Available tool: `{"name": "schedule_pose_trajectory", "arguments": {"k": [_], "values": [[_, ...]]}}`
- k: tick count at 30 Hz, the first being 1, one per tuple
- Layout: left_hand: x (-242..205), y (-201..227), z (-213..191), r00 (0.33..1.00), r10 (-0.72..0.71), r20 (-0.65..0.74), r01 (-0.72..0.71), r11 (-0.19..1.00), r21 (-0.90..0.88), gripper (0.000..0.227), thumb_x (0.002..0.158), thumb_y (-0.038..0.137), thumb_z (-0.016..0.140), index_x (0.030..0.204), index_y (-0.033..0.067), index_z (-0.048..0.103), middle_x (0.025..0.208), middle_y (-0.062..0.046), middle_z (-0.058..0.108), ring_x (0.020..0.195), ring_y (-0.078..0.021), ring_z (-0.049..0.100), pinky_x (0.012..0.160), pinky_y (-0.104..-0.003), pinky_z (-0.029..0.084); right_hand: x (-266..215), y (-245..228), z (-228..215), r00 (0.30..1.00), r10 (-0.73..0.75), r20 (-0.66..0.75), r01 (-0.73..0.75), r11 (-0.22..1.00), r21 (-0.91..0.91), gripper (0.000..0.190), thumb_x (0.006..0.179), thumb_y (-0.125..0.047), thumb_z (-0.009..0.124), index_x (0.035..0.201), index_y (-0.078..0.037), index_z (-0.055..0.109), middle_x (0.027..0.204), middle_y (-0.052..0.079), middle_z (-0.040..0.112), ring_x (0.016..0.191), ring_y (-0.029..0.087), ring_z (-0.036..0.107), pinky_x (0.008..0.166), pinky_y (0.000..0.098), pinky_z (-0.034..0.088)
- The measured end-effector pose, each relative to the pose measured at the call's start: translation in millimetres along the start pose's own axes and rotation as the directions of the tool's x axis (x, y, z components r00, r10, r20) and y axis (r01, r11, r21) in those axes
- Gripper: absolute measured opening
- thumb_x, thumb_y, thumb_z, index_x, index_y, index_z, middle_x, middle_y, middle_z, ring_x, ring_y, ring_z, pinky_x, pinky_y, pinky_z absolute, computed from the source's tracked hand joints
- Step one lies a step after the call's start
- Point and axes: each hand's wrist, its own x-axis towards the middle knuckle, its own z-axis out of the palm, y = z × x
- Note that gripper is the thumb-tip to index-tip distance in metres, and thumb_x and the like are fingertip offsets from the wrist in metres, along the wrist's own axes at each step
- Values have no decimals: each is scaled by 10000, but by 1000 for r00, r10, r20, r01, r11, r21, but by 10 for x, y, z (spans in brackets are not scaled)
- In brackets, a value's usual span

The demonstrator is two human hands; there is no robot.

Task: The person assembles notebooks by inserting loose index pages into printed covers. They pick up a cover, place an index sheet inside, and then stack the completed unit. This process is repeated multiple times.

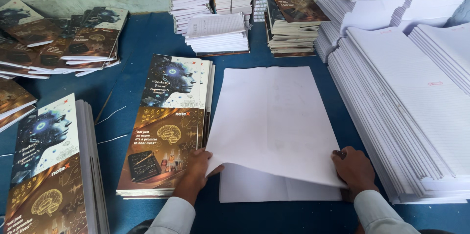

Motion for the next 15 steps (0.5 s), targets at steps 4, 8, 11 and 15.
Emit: {"name": "schedule_pose_trajectory", "arguments": {"k": [4,8,11,15], "values": [[11,6,-3,997,-42,57,43,999,-17,402,997,83,450,1369,-63,497,1192,-261,633,922,-323,725,694,-385,626,34,-37,-21,992,54,113,-68,990,125,514,1005,-490,602,1203,-31,722,1047,216,816,807,292,782,777,377,570],[87,-43,-30,998,-69,13,69,998,9,425,983,85,482,1398,3,439,1196,-230,614,947,-312,701,745,-416,614,311,34,63,954,61,294,-143,954,265,497,893,-329,739,1266,-2,708,1141,244,780,860,330,784,787,374,580],[156,-162,-79,990,103,98,-128,945,300,441,924,91,548,1347,-36,555,1095,-220,702,898,-297,707,757,-387,593,327,62,42,970,-1,243,-83,938,336,620,823,-175,804,1398,-54,608,1283,218,694,980,344,769,878,401,585],[160,-266,-81,965,136,224,-253,702,665,447,867,122,639,1263,-83,663,1004,-188,738,868,-259,707,776,-358,562,174,3,29,985,-29,168,7,992,129,681,829,-123,813,1462,-157,565,1390,164,651,1131,319,737,999,404,583]]}}
